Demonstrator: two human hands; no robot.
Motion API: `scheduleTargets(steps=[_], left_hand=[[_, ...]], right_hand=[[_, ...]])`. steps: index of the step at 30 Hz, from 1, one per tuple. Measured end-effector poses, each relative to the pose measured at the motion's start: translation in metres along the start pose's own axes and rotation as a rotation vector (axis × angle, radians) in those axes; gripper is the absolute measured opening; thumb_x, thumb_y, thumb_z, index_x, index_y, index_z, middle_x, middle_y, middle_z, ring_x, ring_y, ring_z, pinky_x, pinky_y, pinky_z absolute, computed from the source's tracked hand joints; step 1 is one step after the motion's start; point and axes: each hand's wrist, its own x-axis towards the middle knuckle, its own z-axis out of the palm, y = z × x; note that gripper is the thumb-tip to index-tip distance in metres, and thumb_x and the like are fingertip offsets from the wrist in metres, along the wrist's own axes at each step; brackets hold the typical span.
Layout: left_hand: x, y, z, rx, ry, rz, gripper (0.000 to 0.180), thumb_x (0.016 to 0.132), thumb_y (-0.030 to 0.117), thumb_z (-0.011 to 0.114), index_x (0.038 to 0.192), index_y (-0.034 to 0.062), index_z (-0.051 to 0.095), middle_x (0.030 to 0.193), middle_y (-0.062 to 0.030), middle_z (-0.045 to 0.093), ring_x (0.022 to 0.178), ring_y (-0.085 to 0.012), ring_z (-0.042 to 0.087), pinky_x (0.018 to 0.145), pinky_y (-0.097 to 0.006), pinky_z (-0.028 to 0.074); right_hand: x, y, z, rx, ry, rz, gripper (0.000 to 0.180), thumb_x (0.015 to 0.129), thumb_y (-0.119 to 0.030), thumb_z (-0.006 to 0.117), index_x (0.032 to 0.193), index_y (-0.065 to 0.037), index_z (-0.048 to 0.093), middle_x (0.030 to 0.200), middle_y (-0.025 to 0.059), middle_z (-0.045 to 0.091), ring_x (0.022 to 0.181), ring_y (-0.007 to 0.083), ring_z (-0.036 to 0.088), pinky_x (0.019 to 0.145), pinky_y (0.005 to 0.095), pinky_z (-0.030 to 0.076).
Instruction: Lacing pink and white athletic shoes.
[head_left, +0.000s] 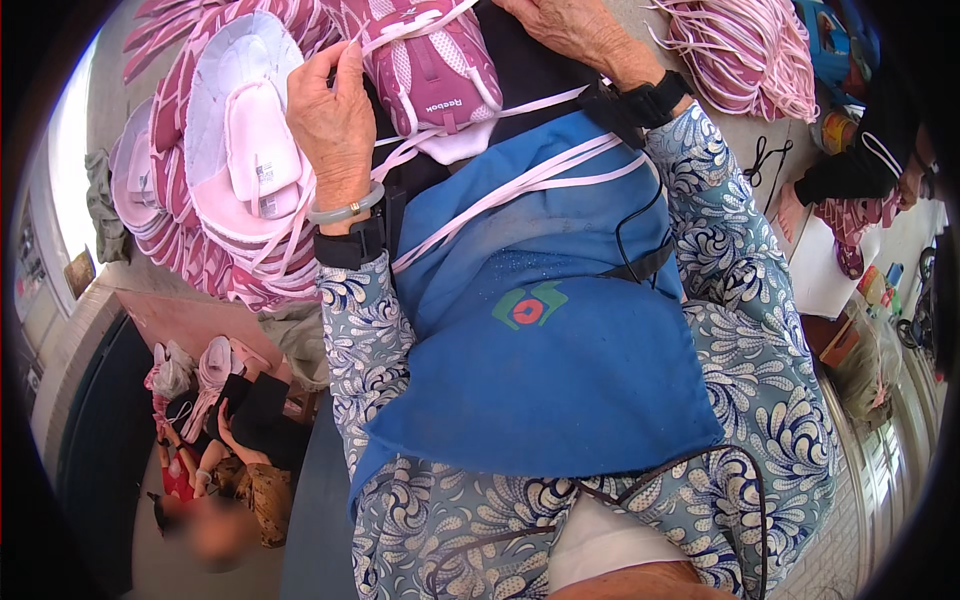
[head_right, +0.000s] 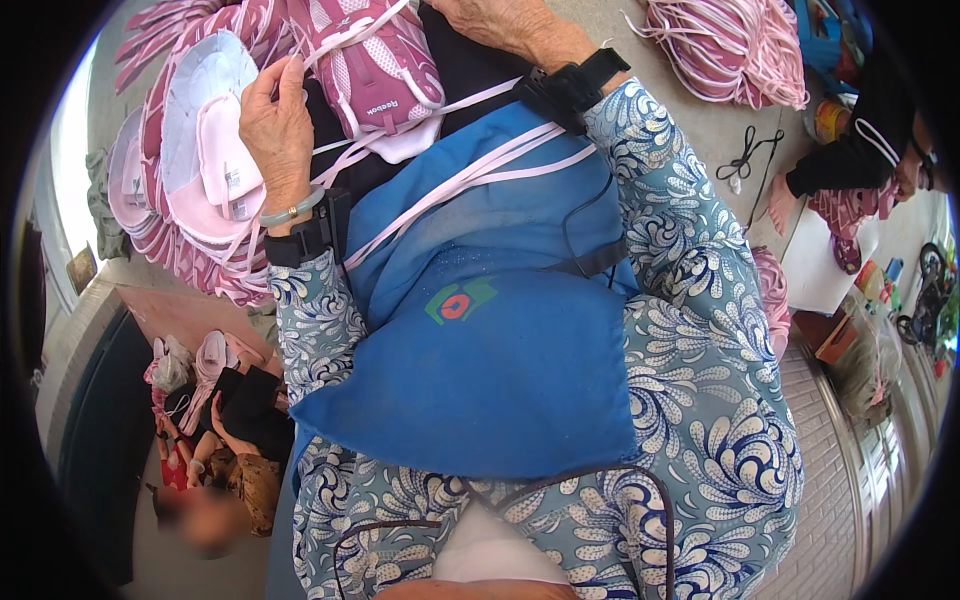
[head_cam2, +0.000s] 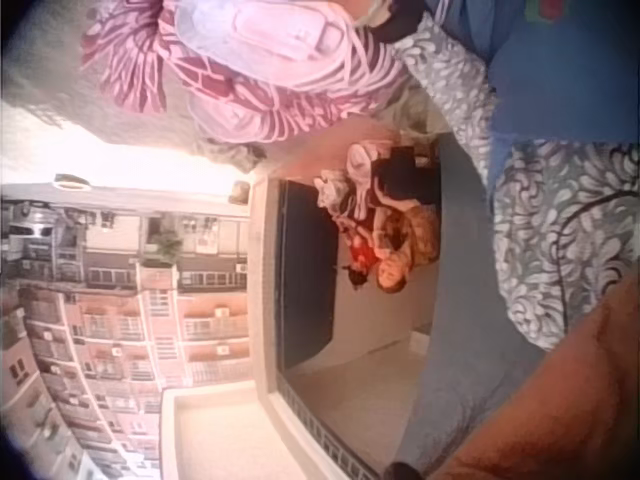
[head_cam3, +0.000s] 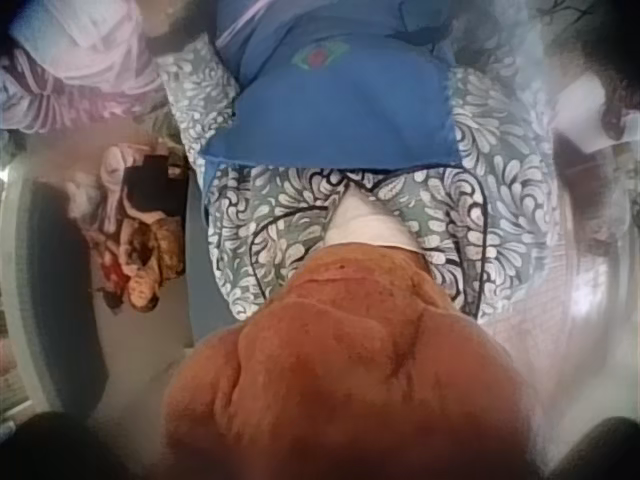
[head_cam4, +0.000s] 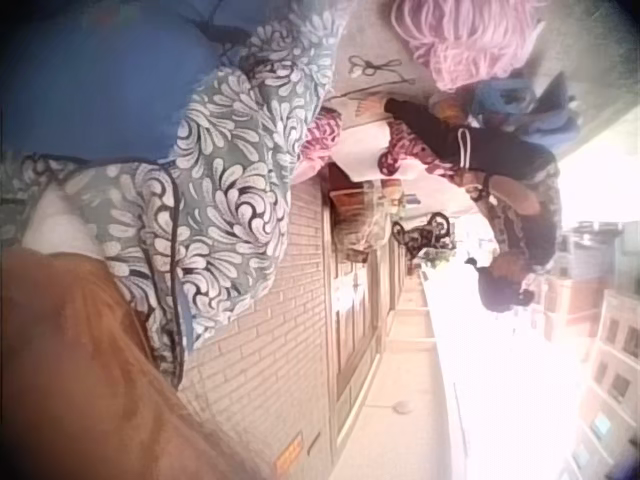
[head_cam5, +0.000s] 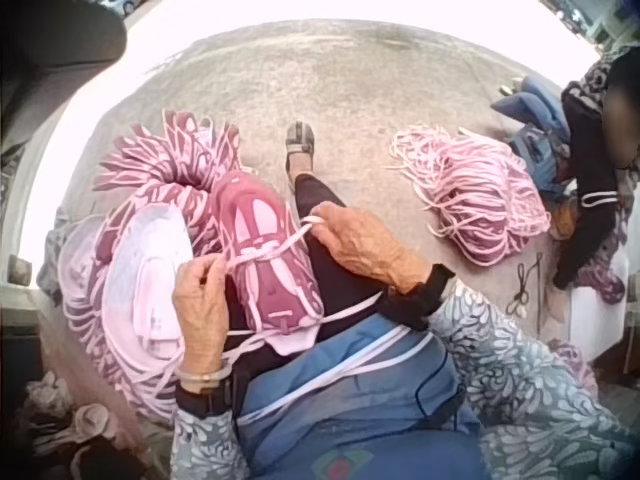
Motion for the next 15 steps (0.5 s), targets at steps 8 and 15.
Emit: scheduleTargets(steps=[8,15], left_hand=[[-0.023,0.028,-0.028,0.0,-0.238,-0.207,0.024,0.087,0.025,0.059,0.091,0.0031,0.067,0.073,-0.0091,0.066,0.064,-0.0181,0.061,0.062,-0.03,0.047],[-0.011,0.019,-0.02,0.113,-0.195,-0.135,0.028,0.087,0.028,0.06,0.099,0.004,0.068,0.076,-0.0083,0.067,0.068,-0.0132,0.058,0.066,-0.027,0.046]], right_hand=[[-0.039,-0.023,-0.014,0.004,-0.166,-0.091,0.017,0.089,-0.017,0.05,0.083,-0.001,0.055,0.074,0.0178,0.054,0.073,0.0362,0.056,0.064,0.0414,0.044],[-0.055,-0.022,-0.001,-0.276,-0.149,-0.176,0.017,0.089,-0.02,0.055,0.101,-0.009,0.059,0.091,0.0087,0.054,0.075,0.0271,0.059,0.065,0.0351,0.05]])
